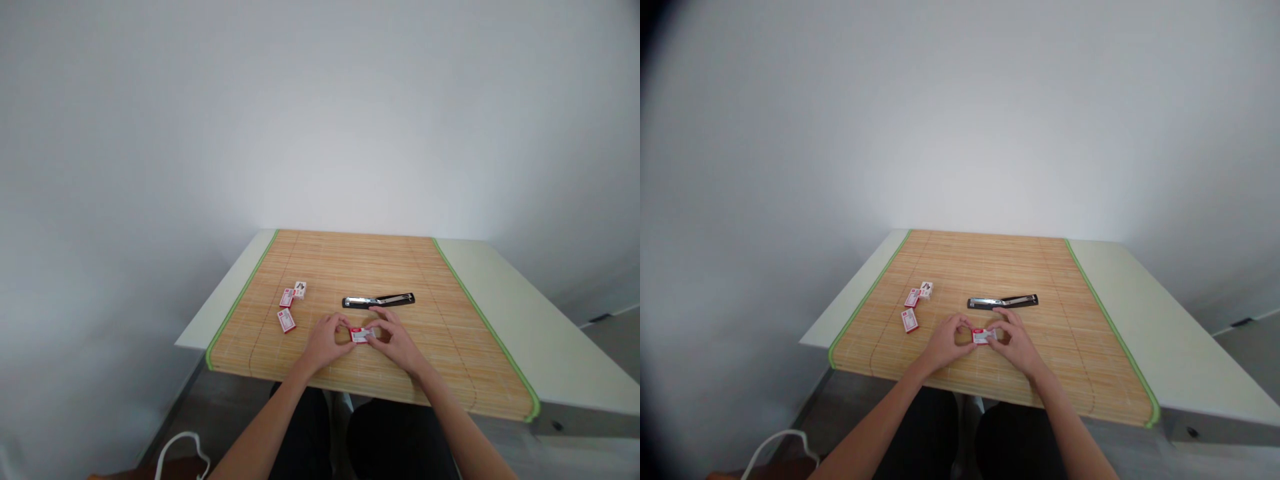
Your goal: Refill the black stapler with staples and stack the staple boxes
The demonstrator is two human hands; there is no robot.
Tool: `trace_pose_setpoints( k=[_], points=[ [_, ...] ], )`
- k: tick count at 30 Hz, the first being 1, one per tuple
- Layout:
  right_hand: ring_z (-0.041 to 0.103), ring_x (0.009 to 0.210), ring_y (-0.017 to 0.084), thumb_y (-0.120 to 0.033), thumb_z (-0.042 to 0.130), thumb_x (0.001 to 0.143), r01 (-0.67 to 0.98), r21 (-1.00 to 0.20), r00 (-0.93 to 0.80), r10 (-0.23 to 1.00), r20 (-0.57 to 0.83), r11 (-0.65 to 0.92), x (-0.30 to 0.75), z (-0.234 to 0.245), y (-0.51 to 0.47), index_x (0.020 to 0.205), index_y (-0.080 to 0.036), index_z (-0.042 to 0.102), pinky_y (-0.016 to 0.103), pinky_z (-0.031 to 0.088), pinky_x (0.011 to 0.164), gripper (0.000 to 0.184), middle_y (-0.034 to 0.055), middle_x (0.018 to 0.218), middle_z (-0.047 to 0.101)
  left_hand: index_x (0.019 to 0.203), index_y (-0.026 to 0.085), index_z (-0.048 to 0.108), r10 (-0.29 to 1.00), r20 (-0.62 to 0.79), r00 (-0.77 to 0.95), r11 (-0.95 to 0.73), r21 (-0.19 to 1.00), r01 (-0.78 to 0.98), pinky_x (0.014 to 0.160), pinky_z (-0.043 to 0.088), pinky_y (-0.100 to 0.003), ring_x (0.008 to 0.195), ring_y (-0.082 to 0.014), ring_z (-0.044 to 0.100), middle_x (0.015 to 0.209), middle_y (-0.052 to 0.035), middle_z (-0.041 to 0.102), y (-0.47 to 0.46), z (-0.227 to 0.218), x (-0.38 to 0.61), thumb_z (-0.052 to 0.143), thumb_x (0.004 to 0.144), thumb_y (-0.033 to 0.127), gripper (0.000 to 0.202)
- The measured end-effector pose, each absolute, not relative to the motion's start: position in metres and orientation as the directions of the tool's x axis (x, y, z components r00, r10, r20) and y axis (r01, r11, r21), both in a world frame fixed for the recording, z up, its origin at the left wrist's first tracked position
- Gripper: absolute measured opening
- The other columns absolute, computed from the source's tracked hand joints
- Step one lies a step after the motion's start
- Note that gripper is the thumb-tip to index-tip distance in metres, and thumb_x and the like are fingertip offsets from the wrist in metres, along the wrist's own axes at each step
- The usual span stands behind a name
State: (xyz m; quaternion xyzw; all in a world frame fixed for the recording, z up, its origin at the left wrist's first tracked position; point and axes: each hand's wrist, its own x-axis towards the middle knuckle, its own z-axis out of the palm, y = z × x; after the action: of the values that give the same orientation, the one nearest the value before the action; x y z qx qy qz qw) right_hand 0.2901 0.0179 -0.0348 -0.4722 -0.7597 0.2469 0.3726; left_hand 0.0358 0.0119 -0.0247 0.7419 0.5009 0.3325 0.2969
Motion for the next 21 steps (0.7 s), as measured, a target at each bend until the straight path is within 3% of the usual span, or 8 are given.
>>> trace_pose_setpoints(
  k=[4, 13, 18, 21],
  points=[
    [0.048, 0.138, 0.031, -0.038, 0.077, 0.083, 0.523, -0.74, -0.282, 0.905, 0.318, 0.423, 0.287, -0.033, 0.016, 0.11, -0.033, 0.077, 0.052, 0.037, 0.119, 0.027, 0.0061, 0.146, 0.056, 0.112, 0.027, 0.065, 0.939, 0.2, 0.279, -0.323, 0.787, 0.525, 0.089, 0.051, -0.038, 0.098, -0.0236, 0.065, 0.111, -0.0037, 0.069, 0.012, -0.023, 0.036, 0.084, 0.074, 0.036, 0.043],
    [0.056, 0.127, 0.029, -0.042, 0.074, 0.088, 0.458, -0.801, -0.258, 0.92, 0.295, 0.385, 0.282, -0.031, 0.012, 0.097, -0.031, 0.079, 0.048, 0.043, 0.112, 0.015, 0.0068, 0.126, 0.066, 0.115, 0.029, 0.067, 0.915, 0.223, 0.335, -0.369, 0.798, 0.477, 0.099, 0.049, -0.042, 0.109, -0.0266, 0.064, 0.115, -0.0034, 0.072, 0.015, -0.022, 0.036, 0.086, 0.075, 0.038, 0.045],
    [0.06, 0.119, 0.028, -0.047, 0.071, 0.09, 0.416, -0.841, -0.166, 0.938, 0.304, 0.346, 0.284, -0.026, 0.01, 0.096, -0.03, 0.078, 0.047, 0.045, 0.11, 0.019, 0.0073, 0.121, 0.067, 0.123, 0.027, 0.064, 0.947, 0.255, 0.195, -0.319, 0.812, 0.489, 0.099, 0.05, -0.041, 0.107, -0.0227, 0.063, 0.122, -0.0053, 0.067, 0.033, -0.029, 0.031, 0.067, 0.093, 0.04, 0.032],
    [0.061, 0.117, 0.027, -0.048, 0.07, 0.09, 0.387, -0.858, -0.156, 0.94, 0.302, 0.339, 0.284, -0.023, 0.009, 0.096, -0.029, 0.077, 0.046, 0.046, 0.109, 0.021, 0.0075, 0.12, 0.066, 0.129, 0.028, 0.061, 0.937, 0.313, 0.156, -0.346, 0.759, 0.552, 0.106, 0.046, -0.045, 0.117, -0.025, 0.058, 0.128, -0.006, 0.064, 0.053, -0.031, 0.035, 0.066, 0.091, 0.031, 0.038]
  ],
)
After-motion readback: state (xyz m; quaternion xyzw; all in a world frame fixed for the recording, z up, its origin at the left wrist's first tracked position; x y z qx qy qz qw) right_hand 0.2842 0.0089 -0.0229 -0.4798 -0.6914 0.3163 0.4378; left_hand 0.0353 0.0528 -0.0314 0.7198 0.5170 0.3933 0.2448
